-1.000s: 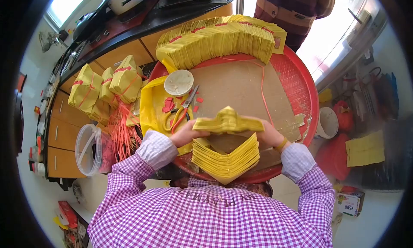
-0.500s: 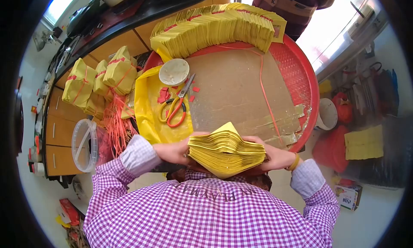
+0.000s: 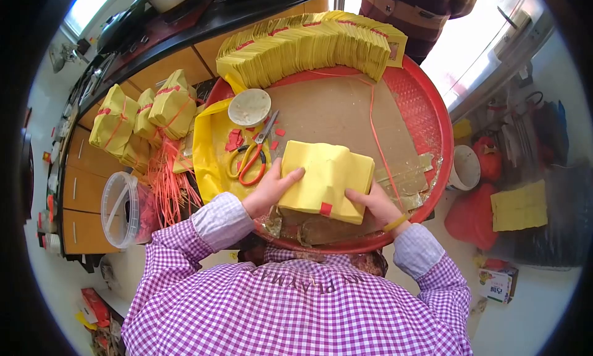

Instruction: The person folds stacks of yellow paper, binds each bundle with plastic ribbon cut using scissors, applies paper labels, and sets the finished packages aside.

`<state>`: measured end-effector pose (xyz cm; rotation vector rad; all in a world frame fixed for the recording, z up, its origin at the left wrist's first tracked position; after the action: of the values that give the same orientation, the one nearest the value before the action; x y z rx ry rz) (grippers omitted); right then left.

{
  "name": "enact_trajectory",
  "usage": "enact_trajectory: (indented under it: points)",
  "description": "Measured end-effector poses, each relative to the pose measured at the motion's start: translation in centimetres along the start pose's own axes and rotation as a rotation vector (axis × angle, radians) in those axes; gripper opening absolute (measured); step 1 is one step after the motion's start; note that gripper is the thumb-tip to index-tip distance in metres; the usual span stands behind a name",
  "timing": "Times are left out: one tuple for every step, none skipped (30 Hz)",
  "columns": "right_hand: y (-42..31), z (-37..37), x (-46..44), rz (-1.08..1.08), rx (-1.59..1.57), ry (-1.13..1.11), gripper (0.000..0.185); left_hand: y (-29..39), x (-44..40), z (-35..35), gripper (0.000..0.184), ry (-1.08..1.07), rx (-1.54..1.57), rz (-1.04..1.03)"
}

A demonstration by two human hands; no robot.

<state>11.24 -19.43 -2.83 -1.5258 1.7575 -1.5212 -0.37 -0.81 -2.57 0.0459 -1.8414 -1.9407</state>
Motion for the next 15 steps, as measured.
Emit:
enact_trajectory:
  points:
    - [-0.6, 0.1, -0.5, 0.060, 0.094, 0.003, 0.067, 0.3, 0.0, 0.1, 0.050, 0.012, 0.019, -0.025]
    - [-1.4, 0.1, -1.0, 0.122, 0.189, 0.005, 0.069, 0.6, -0.1, 0.2, 0.050, 0.024, 0.036, -0.051]
    - [-2.3, 0.0, -1.4, 0.185, 0.283, 0.010, 0.072, 1.0, -0.3, 0.4, 0.050, 0.034, 0.054, -0.078]
    - [-3.5, -0.6, -1.0, 0.283, 0.413, 0.014, 0.071, 2.1, 0.3, 0.4, 0.052, 0.051, 0.005, -0.227]
    - [-4.6, -1.3, -0.5, 0.379, 0.545, 0.014, 0.071, 2.9, 1.5, 0.4, 0.055, 0.072, -0.041, -0.375]
    - [-3.4, -0.9, -0.8, 0.375, 0.545, 0.009, 0.071, 1.8, 2.4, 0.5, 0.055, 0.077, -0.039, -0.372]
    - [-1.9, -1.5, -0.7, 0.477, 0.716, -0.067, 0.071, 0.8, 3.5, -0.1, 0.060, -0.014, -0.136, -0.405]
    - [-0.3, -2.0, -0.3, 0.581, 0.886, -0.146, 0.072, 0.0, 4.2, -0.5, 0.066, -0.105, -0.234, -0.436]
    - [-0.3, -2.4, -0.2, 0.589, 0.888, -0.155, 0.072, 0.4, 4.1, 0.3, 0.066, -0.093, -0.238, -0.439]
    - [0.4, -2.1, 0.0, 0.490, 0.763, -0.153, 0.071, 1.0, 4.4, 0.4, 0.067, -0.122, -0.281, -0.456]
    - [1.2, -1.9, 0.8, 0.381, 0.635, -0.147, 0.070, 1.6, 5.1, 0.2, 0.068, -0.157, -0.317, -0.465]
    - [2.1, -1.9, 1.7, 0.273, 0.506, -0.133, 0.070, 2.1, 5.6, -0.2, 0.070, -0.199, -0.354, -0.476]
    - [2.9, -1.9, 2.5, 0.167, 0.374, -0.112, 0.069, 2.3, 6.1, -0.8, 0.071, -0.246, -0.392, -0.489]
    - [1.5, -2.7, 2.5, 0.247, 0.439, -0.060, 0.066, 2.4, 5.9, -0.9, 0.071, -0.255, -0.394, -0.495]
    - [-0.1, -3.2, 1.9, 0.334, 0.508, -0.016, 0.063, 2.7, 5.1, -0.5, 0.073, -0.236, -0.389, -0.508]
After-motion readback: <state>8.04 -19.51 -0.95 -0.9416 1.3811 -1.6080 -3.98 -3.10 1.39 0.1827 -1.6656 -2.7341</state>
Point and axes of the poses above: each hand's wrist, its own x-axis away from the middle knuckle, its own z-axis out of the back of the hand, y = z × x, the point moved 8 cm from there along -x, towards the middle knuckle, and after that the axes turned 8 degrees about -y, right-handed, at the moved point
